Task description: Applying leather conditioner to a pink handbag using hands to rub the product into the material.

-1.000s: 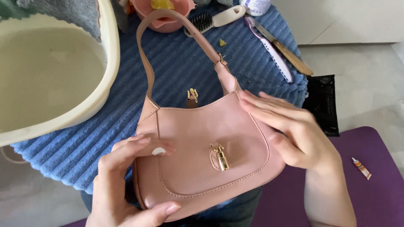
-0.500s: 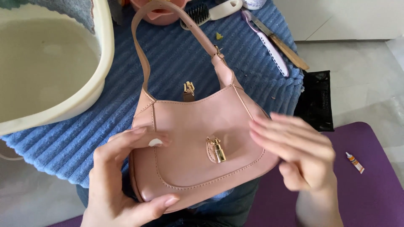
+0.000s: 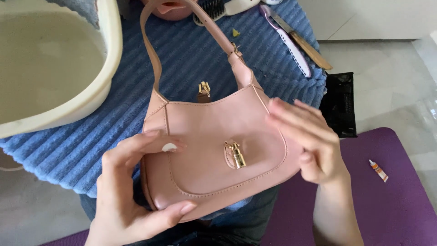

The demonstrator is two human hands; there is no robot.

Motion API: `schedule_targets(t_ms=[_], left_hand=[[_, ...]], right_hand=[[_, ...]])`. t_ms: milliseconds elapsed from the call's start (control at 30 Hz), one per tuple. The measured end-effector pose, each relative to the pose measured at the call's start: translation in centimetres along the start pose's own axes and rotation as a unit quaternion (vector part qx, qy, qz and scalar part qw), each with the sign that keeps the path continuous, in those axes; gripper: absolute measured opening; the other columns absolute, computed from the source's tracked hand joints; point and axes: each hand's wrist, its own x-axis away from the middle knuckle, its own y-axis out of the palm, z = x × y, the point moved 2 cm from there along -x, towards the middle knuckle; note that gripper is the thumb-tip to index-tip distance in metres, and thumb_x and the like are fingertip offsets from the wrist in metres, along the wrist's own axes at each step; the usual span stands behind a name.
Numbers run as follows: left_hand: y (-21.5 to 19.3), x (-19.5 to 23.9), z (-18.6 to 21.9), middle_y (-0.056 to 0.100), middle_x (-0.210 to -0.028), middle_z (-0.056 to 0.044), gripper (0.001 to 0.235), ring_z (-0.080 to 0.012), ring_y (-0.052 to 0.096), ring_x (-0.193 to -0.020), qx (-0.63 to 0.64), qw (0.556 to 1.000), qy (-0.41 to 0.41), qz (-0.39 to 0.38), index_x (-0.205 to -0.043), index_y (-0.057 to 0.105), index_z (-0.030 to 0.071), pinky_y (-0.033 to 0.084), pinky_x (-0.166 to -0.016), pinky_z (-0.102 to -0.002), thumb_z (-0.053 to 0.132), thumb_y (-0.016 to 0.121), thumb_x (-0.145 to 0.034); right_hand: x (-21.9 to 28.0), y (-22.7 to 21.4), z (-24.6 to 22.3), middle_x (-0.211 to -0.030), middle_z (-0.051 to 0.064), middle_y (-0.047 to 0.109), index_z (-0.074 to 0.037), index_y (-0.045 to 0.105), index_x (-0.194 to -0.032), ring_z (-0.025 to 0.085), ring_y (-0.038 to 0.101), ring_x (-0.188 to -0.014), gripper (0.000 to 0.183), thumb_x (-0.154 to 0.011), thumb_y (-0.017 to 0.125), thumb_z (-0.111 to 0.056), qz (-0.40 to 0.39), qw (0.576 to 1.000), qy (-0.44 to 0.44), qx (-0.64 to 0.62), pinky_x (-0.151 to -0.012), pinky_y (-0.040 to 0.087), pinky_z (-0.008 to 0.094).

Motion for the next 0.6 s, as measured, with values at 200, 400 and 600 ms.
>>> schedule_targets(t_ms=[200, 400, 600], left_hand=[[-0.2, -0.3, -0.1, 0.069, -0.121, -0.018, 0.1, -0.025, 0.075, -0.113, 0.003, 1.0, 0.02, -0.004, -0.137, 0.04, -0.003, 0.059, -0.105, -0.037, 0.021, 0.095, -0.056], [-0.2, -0.4, 0.2, 0.07, -0.12, -0.019, 0.098, -0.027, 0.075, -0.113, -0.003, 1.0, 0.028, -0.006, -0.136, 0.039, -0.001, 0.059, -0.107, -0.04, 0.023, 0.094, -0.059], [-0.7, -0.2, -0.5, 0.061, -0.133, -0.02, 0.109, -0.0295, 0.069, -0.123, 0.082, 0.995, 0.054, -0.012, -0.141, 0.033, 0.0, 0.053, -0.118, -0.047, 0.03, 0.094, -0.056]], right_hand=[[1.1, 0.7, -1.6, -0.116, 0.03, 0.07, 0.013, 0.07, -0.101, 0.038, 0.072, -0.104, 0.05, -0.101, 0.038, -0.025, 0.154, 0.985, -0.041, 0.065, -0.098, 0.056, 0.047], [4.4, 2.0, -3.9, -0.097, 0.028, 0.072, 0.012, 0.07, -0.093, 0.04, 0.072, -0.097, 0.058, -0.102, 0.036, -0.035, 0.225, 0.962, -0.029, 0.152, -0.091, 0.061, 0.046], [6.3, 5.1, -5.6, -0.102, 0.015, 0.071, -0.002, 0.069, -0.1, 0.029, 0.07, -0.101, 0.053, -0.103, 0.037, -0.045, 0.253, 0.947, -0.079, 0.18, -0.101, 0.054, 0.046]])
